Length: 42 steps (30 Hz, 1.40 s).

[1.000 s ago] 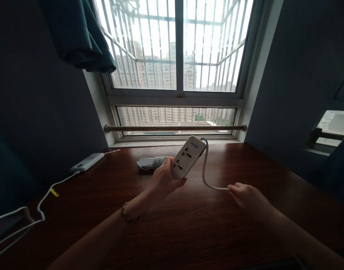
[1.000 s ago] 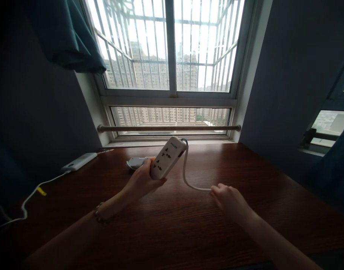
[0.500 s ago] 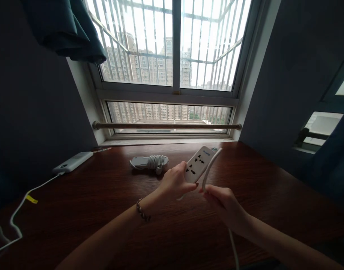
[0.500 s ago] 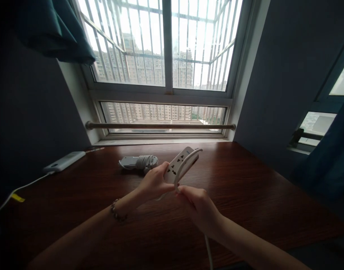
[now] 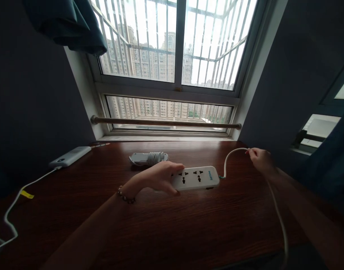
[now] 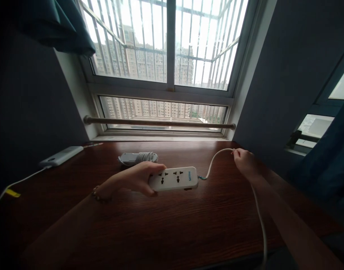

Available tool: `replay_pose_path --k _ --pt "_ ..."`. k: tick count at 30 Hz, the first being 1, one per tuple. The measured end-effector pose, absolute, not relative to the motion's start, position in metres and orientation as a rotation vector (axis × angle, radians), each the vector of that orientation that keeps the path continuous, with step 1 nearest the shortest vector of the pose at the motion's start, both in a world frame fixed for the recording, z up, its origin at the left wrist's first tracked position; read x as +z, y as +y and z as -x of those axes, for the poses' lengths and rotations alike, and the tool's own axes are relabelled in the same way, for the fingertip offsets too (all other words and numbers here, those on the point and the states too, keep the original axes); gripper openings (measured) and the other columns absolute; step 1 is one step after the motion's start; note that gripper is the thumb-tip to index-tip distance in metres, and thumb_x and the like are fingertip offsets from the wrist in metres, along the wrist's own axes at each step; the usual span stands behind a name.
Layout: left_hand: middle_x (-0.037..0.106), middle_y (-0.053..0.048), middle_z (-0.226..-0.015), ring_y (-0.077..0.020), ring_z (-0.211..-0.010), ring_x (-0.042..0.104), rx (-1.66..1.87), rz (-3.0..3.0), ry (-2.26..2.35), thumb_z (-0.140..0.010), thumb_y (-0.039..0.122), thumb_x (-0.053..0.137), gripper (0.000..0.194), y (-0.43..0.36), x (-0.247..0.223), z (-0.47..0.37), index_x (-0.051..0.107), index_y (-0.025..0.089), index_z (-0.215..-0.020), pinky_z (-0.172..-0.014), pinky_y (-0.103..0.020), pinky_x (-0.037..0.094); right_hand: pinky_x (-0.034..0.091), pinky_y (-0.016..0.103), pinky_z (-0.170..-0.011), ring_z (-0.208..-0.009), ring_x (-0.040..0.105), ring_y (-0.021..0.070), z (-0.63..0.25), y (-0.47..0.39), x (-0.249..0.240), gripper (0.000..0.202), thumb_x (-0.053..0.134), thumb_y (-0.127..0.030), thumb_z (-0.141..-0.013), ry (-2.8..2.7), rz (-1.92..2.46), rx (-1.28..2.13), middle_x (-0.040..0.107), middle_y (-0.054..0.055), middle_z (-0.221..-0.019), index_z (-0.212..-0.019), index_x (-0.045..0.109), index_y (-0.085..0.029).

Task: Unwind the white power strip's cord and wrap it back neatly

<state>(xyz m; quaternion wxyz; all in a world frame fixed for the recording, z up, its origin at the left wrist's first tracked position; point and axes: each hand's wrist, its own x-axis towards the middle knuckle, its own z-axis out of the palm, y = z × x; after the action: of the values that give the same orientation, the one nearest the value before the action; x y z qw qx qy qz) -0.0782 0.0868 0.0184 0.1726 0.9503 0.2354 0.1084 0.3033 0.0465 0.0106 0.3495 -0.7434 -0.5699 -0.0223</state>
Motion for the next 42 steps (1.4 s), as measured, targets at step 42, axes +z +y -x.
replay_pose_path --k 42 --pt "0.055 -0.002 -0.069 -0.0102 -0.058 0.046 0.381 -1.535 0.639 -0.065 0.037 0.065 0.032 0.070 -0.021 0.033 0.056 0.010 -0.080 -0.050 -0.021 0.032 0.026 0.019 -0.051 -0.055 0.030 0.0054 -0.165 -0.044 0.026 0.026 0.044 -0.029 -0.091 -2.128 1.161 0.762 0.039 -0.002 -0.061 -0.083 0.059 -0.009"
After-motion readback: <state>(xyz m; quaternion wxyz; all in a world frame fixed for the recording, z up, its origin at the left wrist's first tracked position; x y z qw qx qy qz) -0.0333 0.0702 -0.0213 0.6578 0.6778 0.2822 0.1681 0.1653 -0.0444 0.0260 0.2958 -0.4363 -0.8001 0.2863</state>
